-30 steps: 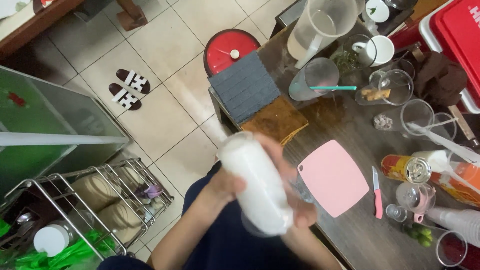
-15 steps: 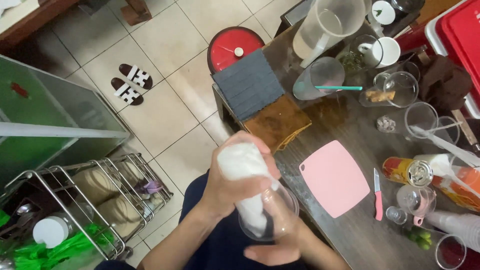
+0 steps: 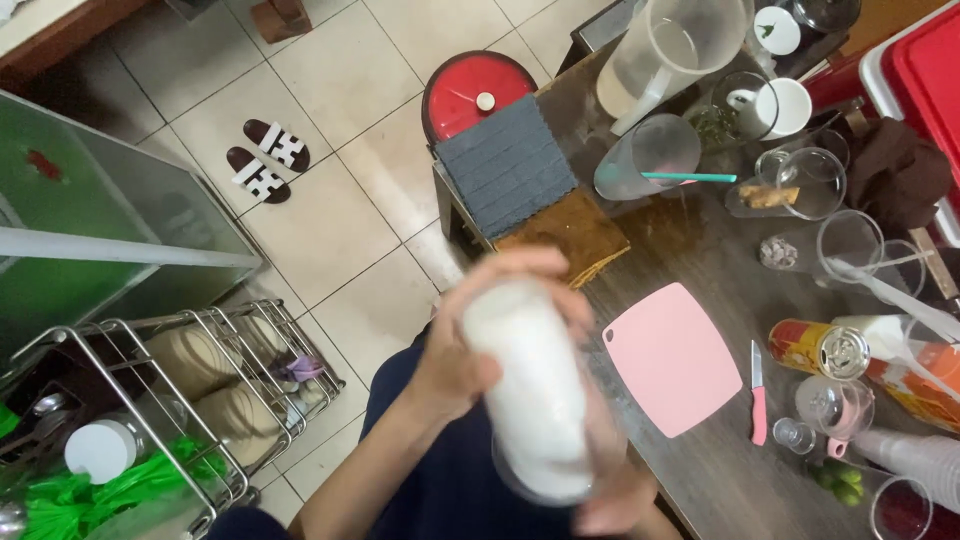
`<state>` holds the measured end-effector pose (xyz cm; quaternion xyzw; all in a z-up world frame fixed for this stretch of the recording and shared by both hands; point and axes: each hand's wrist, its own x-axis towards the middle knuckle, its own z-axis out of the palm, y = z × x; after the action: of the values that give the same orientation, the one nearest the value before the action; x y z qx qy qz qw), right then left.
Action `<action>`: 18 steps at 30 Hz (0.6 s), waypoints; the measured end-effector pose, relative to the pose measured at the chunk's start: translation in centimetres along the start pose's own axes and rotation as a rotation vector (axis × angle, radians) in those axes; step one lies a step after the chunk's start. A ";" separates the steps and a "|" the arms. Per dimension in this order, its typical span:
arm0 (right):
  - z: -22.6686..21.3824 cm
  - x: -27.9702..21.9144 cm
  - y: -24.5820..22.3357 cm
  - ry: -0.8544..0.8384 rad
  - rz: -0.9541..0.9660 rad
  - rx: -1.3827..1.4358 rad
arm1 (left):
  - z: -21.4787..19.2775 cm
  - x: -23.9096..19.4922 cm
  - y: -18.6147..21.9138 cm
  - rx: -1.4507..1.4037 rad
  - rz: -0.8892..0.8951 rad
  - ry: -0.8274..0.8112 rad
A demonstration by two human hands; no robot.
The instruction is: The person adds lime wedges to a plastic cup with liquid, stirs with a spoon, and inserts a straw. They place the cup on a side counter, then wipe the cutting board and countertop with cloths. Finally, they dry a plastic cup with a white cloth.
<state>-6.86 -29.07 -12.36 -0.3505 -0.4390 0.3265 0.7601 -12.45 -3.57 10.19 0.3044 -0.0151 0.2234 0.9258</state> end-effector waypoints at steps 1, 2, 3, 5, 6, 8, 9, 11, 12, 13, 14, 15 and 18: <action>0.8 5.8 -2.9 -0.001 -0.001 -0.002 | 0.9 -0.1 0.7 -0.001 0.001 -0.003; 3.4 11.2 -6.6 -0.097 -0.005 -0.448 | 1.8 -0.3 1.5 0.087 -0.064 0.206; 7.8 16.6 -10.6 -0.193 -0.006 -0.894 | 2.7 -0.5 2.2 0.175 -0.125 0.416; 10.5 21.3 -11.9 -0.255 0.061 -0.794 | 3.4 -0.9 2.7 0.308 -0.124 0.408; 11.9 23.8 -12.3 -0.325 0.122 -0.685 | 3.7 -1.2 3.1 0.446 -0.112 0.406; 11.2 20.0 -10.7 -0.358 0.150 -0.727 | 4.7 -0.7 2.9 0.464 -0.094 0.462; 10.8 18.2 -9.9 -0.384 0.178 -0.774 | 5.1 -0.4 2.8 0.481 -0.081 0.511; 10.4 19.3 -10.7 -0.369 0.197 -0.623 | 4.4 -0.5 2.3 0.428 -0.091 0.485; 10.1 19.9 -11.2 -0.347 0.215 -0.480 | 4.1 -0.5 2.0 0.372 -0.104 0.449; 9.1 17.2 -11.2 -0.347 0.215 -0.479 | 3.8 -0.5 2.1 0.372 -0.104 0.450; 8.0 14.6 -11.3 -0.309 0.440 -0.313 | 3.5 -0.3 2.2 0.324 -0.148 0.417; 6.8 12.0 -11.3 -0.268 0.660 -0.141 | 3.2 -0.2 2.2 0.277 -0.193 0.383; 13.4 22.7 -11.4 -0.044 0.208 0.654 | 0.5 -0.7 0.7 0.007 -0.129 0.059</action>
<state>-7.57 -13.71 11.89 -0.1242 -0.2893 0.5331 0.7853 -13.31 -3.59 10.90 0.3014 0.0329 0.1724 0.9372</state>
